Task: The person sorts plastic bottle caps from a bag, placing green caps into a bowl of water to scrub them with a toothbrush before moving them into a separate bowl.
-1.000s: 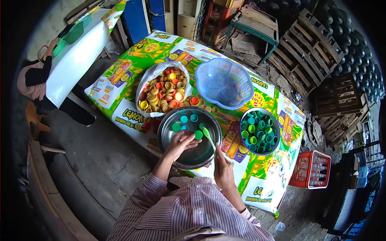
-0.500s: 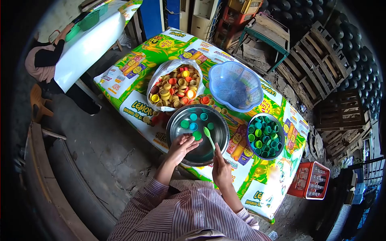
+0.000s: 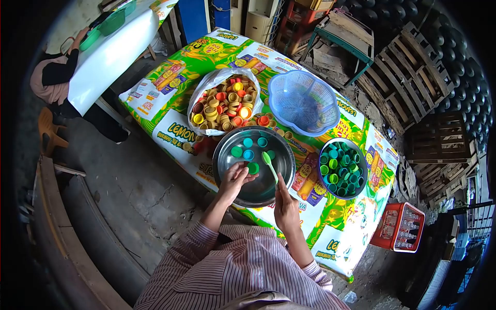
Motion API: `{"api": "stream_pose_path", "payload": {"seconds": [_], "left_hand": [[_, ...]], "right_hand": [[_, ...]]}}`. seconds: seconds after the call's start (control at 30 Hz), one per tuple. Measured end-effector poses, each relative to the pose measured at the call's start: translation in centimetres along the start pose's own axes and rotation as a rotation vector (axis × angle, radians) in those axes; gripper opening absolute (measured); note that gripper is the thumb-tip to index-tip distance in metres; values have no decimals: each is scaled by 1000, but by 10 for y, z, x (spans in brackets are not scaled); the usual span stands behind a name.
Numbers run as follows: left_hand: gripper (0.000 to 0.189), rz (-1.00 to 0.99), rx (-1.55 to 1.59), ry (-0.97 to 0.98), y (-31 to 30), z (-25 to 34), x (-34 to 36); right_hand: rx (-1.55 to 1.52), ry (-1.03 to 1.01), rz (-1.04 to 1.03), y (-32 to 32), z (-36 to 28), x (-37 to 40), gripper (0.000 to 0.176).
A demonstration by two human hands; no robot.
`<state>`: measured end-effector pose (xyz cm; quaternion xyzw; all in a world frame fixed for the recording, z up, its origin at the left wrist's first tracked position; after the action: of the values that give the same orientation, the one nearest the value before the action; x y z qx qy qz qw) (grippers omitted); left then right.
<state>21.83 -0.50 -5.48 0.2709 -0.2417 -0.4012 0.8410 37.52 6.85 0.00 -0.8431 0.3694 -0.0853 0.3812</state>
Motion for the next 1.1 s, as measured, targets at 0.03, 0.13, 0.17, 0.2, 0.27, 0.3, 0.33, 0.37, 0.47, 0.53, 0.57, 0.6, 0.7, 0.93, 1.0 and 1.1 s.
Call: {"api": "stream_pose_path", "payload": {"seconds": [0.03,0.13,0.17,0.2,0.27,0.3,0.33,0.37,0.47,0.53,0.57,0.6,0.7,0.93,1.0,1.1], "left_hand": [[24,-3,-124,36,0,-1,-2],[21,23,-130,52,5,-2,-2],[20,51,-95,62,6,-2,-1],[19,18,40,15,12,4,2],[19,-4,69,11,9,2,2],[19,-26,96,-6,7,1,1],[19,-3,102,-1,6,-2,-1],[19,-2,102,-3,4,-3,0],[20,-10,-42,-9,4,1,6],[20,26,-63,-24,2,1,7],[21,49,-43,-53,3,1,7],[25,-6,-93,-9,4,2,7],[29,-34,-121,32,6,2,9],[24,-15,-73,-15,8,3,11],[24,0,-20,-4,8,1,12],[25,-49,-57,-1,10,3,10]], "right_hand": [[0,-2,3,0,0,1,49],[34,-48,-98,4,3,3,47],[35,-54,-95,3,3,3,47],[30,-13,-82,0,2,3,47],[35,12,-117,-5,-7,4,48],[14,-115,-40,1,-5,6,49],[9,-62,-85,4,-1,7,49],[4,-7,-130,5,1,8,49],[24,99,-135,-2,-3,8,48],[-2,-50,-79,7,2,10,47],[-23,-197,-22,10,3,10,46],[-60,26,-146,5,-1,9,43],[45,166,-196,-8,-13,5,44],[32,98,-79,2,5,15,49],[66,-16,-48,8,3,22,49],[83,12,-7,8,6,18,49]]}}
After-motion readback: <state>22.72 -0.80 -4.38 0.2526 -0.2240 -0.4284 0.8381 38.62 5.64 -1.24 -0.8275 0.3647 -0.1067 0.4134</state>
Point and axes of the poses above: each hand's wrist, its own x-axis away from the middle knuckle, its own y-axis out of the palm, z = x × y, the point moved 1 cm from there along -x, towards the middle knuckle, and after that the axes turned 13 degrees about x, right-handed, at the moved point
